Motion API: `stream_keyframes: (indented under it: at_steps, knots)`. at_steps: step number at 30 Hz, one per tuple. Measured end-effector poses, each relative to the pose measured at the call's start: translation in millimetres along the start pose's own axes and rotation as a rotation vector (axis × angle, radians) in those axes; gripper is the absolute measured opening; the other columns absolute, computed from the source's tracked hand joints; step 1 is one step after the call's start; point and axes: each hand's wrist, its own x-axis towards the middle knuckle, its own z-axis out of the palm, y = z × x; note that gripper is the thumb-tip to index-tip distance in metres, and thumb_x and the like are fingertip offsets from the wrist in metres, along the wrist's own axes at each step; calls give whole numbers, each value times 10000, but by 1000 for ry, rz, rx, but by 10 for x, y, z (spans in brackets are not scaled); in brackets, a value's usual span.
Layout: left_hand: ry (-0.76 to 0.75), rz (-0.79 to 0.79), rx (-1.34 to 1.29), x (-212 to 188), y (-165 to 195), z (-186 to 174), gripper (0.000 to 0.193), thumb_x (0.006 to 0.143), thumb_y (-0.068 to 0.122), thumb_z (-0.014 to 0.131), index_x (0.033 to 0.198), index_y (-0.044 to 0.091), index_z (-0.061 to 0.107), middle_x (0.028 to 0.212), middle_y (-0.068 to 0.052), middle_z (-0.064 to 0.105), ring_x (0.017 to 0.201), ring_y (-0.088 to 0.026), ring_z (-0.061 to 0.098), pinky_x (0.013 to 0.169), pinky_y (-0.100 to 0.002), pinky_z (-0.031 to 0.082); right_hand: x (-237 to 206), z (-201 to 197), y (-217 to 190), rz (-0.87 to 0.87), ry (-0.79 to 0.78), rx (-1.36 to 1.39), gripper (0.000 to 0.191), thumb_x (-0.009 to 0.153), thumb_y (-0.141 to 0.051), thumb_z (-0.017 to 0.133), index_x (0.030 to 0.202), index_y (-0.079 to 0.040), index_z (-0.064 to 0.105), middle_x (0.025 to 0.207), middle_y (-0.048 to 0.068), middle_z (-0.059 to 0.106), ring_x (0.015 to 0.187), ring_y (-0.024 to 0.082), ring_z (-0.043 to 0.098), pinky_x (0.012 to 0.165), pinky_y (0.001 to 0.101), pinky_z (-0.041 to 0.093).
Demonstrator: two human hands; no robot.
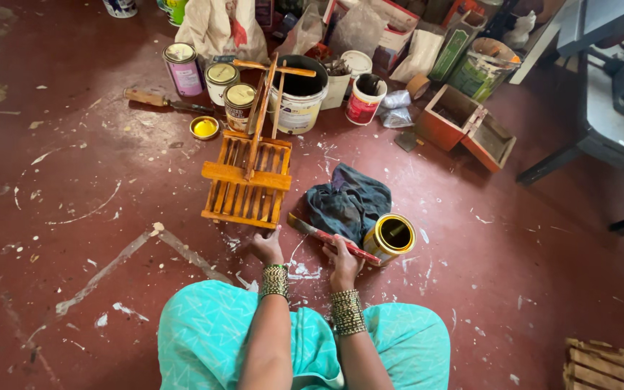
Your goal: The person sits on the floor painting a small slatted wooden chair-like frame with yellow paint. They hold the frame steady with one hand while brushing paint onto its bars with the other, repeatedly dipping the brush into an open paint tin and turning the frame to reach different sides.
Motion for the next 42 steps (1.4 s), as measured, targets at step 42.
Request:
stream_keyframes:
  at_steps: [42]
  knots:
    - [148,141,-613,1005,240,-1048,534,869,-163,607,1340,88,623,1335,-9,613,1129,-131,549,961,-295,458,99,143,-375,83,-226,52,268,893,-56,707,1134,59,685,1036,124,731,924,249,742,767,365,667]
